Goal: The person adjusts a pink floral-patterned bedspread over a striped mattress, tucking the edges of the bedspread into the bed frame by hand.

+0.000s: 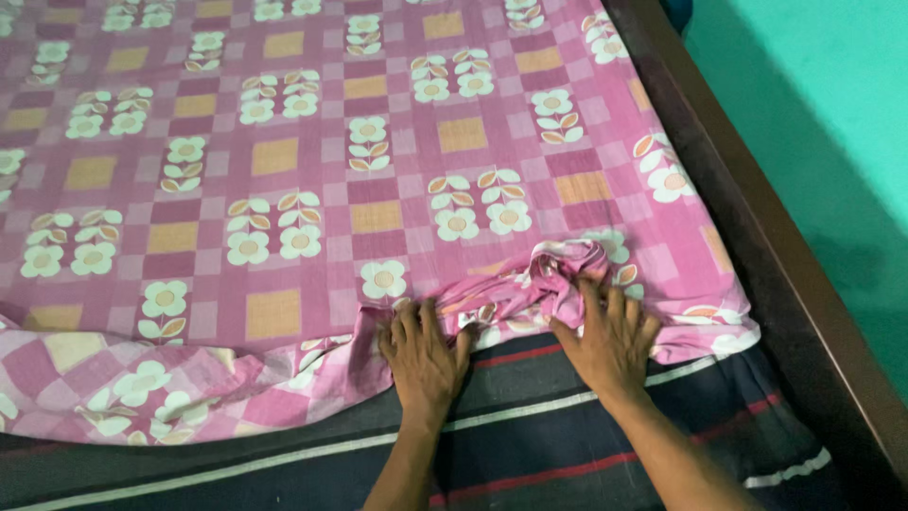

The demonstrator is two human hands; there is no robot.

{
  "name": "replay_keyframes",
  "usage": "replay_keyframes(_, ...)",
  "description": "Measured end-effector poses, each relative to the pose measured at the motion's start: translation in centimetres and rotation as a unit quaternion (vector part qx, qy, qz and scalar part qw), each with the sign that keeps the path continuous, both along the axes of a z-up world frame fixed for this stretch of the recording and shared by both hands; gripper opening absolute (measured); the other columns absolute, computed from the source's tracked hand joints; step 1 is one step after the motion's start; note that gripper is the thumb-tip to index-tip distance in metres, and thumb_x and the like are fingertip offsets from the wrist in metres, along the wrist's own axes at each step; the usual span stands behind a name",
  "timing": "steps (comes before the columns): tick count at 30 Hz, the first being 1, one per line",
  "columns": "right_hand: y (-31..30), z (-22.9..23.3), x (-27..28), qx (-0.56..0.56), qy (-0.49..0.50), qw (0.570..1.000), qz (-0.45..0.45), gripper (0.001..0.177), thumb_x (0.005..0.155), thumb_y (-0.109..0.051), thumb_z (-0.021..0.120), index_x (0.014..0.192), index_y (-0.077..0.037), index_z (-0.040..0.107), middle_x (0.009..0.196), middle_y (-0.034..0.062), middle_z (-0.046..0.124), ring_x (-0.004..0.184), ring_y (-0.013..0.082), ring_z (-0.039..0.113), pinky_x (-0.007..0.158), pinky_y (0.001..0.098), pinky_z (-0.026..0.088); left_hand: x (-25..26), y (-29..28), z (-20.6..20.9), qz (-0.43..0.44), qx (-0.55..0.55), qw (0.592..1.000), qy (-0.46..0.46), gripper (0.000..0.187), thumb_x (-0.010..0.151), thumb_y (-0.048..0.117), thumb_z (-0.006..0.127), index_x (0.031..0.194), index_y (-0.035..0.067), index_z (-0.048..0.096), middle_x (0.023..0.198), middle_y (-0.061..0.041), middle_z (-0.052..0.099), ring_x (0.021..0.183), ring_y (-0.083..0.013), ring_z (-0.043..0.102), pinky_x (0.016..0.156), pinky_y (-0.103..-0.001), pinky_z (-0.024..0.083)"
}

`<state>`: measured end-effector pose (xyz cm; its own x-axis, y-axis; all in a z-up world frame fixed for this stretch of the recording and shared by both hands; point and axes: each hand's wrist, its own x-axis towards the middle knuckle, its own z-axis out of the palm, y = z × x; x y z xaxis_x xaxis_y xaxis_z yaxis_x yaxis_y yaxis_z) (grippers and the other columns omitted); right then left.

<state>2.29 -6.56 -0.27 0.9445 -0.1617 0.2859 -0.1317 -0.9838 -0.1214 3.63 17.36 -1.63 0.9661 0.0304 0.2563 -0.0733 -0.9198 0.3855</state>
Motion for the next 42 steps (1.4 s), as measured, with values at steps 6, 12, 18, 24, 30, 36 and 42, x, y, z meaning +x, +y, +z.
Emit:
replay_keyframes(6,0.7,-1.4,2.5,0.044,0.042,0.994,-0.088,0.059,0.083,-0.046,0.077,0.134,-0.023,0.06,0.117,0.007,0.06,0.116,0.0289,0.053,0.092,0.0518,0.033,-0.2,1.0,-0.3,-0.013,-0.038,0.999,-0.03,0.07,0.083,0.039,0.063,0.142,0.004,0.05,0.14,-0.021,0.051,0.133,-0.0387,0.046,0.113,-0.059,0.029)
replay_keyframes(12,0.3,-3.2,7.8,0.109,-0.079,0.982,-0.134,0.06,0.097,-0.053,0.065,0.142,-0.014,0.056,0.127,0.0151,0.055,0.125,0.0348,0.048,0.099,0.0571,0.03,0.0,0.6,-0.1,0.009,-0.025,0.999,-0.036,0.075,0.084,0.042,0.068,0.142,0.0,0.048,0.142,-0.023,0.046,0.133,-0.0407,0.042,0.11,-0.062,0.025)
replay_keyframes(18,0.9,-3.5,6.1,0.007,-0.03,1.0,-0.002,0.089,0.094,-0.07,0.053,0.156,-0.006,0.043,0.147,0.0195,0.049,0.134,0.033,0.043,0.103,0.0626,0.025,0.5,0.6,0.4,0.013,-0.006,1.0,0.005,0.049,0.085,0.037,0.067,0.121,0.005,0.058,0.127,-0.019,0.056,0.124,-0.0386,0.049,0.108,-0.059,0.03)
replay_keyframes(24,1.9,-2.1,4.8,0.013,0.019,0.998,0.05,0.097,0.085,-0.075,0.055,0.155,-0.01,0.04,0.152,0.0143,0.046,0.142,0.0284,0.039,0.109,0.0644,0.021,0.8,0.6,0.3,0.006,0.015,1.0,0.018,0.034,0.086,0.032,0.066,0.108,0.007,0.059,0.103,-0.015,0.057,0.104,-0.0353,0.054,0.095,-0.055,0.036)
replay_keyframes(30,1.7,-3.3,4.7,0.01,-0.029,0.981,0.194,0.088,0.084,-0.076,0.055,0.154,-0.025,0.042,0.153,0.0165,0.039,0.148,0.0311,0.033,0.119,0.0669,0.012,0.9,0.8,0.5,-0.003,0.01,1.0,0.016,0.03,0.086,0.029,0.067,0.105,0.007,0.058,0.1,-0.015,0.056,0.103,-0.034,0.053,0.095,-0.053,0.036)
replay_keyframes(36,1.9,-2.3,5.1,0.025,0.001,0.982,0.189,0.091,0.081,-0.078,0.055,0.155,-0.027,0.042,0.161,0.0161,0.034,0.15,0.0347,0.031,0.121,0.0628,0.011,0.8,0.8,0.3,-0.002,0.023,1.0,0.015,0.035,0.084,0.03,0.07,0.111,0.008,0.061,0.102,-0.014,0.056,0.103,-0.0332,0.053,0.095,-0.053,0.036)
replay_keyframes(42,2.2,-1.5,5.5,0.041,0.013,0.983,0.178,0.096,0.078,-0.077,0.057,0.156,-0.024,0.04,0.161,0.0163,0.033,0.148,0.0362,0.033,0.12,0.062,0.013,0.8,1.0,-0.1,-0.008,0.001,1.0,-0.028,0.037,0.082,0.026,0.071,0.117,0.014,0.064,0.103,-0.012,0.058,0.102,-0.0326,0.054,0.091,-0.053,0.037)
